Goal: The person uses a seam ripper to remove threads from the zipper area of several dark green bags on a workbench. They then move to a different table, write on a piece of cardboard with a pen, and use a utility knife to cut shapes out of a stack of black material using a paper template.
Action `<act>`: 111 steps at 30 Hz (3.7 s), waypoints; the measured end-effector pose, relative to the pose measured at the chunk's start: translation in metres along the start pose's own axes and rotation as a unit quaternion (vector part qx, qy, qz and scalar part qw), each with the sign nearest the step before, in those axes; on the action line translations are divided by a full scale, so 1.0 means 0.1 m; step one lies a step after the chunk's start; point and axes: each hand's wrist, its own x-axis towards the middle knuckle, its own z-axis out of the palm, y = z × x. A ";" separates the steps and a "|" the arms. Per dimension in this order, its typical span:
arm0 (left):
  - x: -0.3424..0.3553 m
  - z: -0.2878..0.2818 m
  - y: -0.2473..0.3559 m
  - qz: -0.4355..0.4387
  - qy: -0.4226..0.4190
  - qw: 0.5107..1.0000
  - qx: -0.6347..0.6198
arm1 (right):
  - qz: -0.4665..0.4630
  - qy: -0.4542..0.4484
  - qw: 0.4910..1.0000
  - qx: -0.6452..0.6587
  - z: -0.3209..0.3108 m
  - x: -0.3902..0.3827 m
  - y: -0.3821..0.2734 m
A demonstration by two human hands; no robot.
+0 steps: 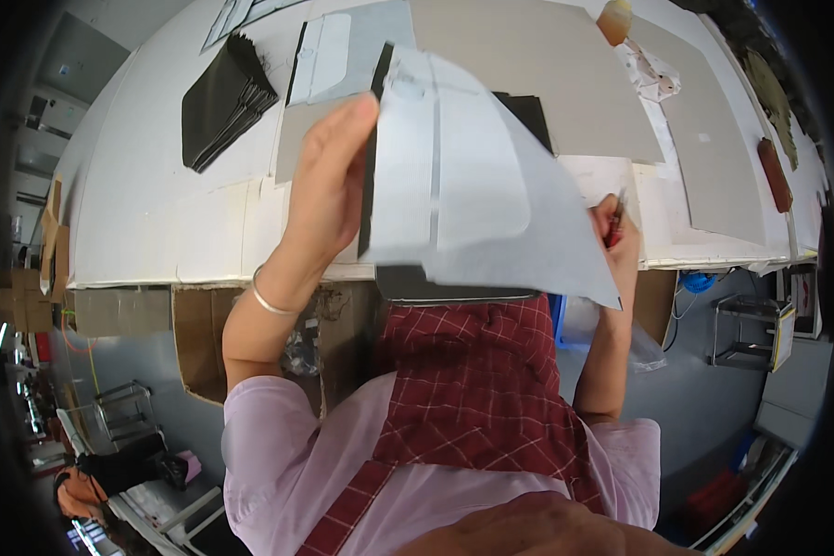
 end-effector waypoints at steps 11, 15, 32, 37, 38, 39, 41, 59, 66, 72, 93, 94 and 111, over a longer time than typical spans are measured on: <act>-0.60 -0.44 -0.12 0.069 -0.004 0.845 0.529 | -0.143 -0.012 0.987 -0.078 0.01 0.00 -0.47; -0.37 -0.48 -0.26 0.191 -0.063 0.819 0.537 | -0.273 -0.164 0.931 -0.180 0.40 -0.07 -0.72; -0.33 -0.62 -0.45 0.114 -0.077 0.889 0.437 | -0.418 -0.309 0.806 -0.283 0.98 -0.09 -0.59; -0.28 -0.66 -0.42 0.124 -0.098 0.857 0.491 | -0.407 -0.318 0.792 -0.325 1.08 -0.06 -0.68; -0.27 -0.66 -0.43 0.118 -0.099 0.860 0.486 | -0.413 -0.315 0.790 -0.325 1.08 -0.06 -0.66; -0.27 -0.65 -0.43 0.113 -0.099 0.864 0.481 | -0.420 -0.312 0.787 -0.326 1.09 -0.06 -0.62; -0.27 -0.65 -0.43 0.095 -0.103 0.874 0.464 | -0.430 -0.307 0.782 -0.330 1.09 -0.06 -0.58; -0.21 -0.51 -0.27 0.202 -0.149 0.747 0.616 | -0.396 -0.311 0.801 -0.324 1.08 -0.10 -0.57; -0.12 -0.65 -0.28 0.081 -0.178 0.850 0.490 | -0.395 -0.314 0.805 -0.312 1.07 -0.09 -0.56; -0.16 -0.62 -0.31 0.113 -0.182 0.841 0.497 | -0.395 -0.311 0.806 -0.312 1.08 -0.09 -0.55; -0.21 -0.61 -0.41 0.087 -0.134 0.873 0.461 | -0.387 -0.319 0.811 -0.303 1.06 -0.08 -0.54; -0.21 -0.61 -0.43 0.126 -0.151 0.849 0.490 | -0.388 -0.318 0.810 -0.303 1.07 -0.08 -0.54; -0.44 -0.75 -0.27 0.149 -0.101 0.837 0.517 | -0.394 -0.315 0.813 -0.291 1.07 -0.08 -0.54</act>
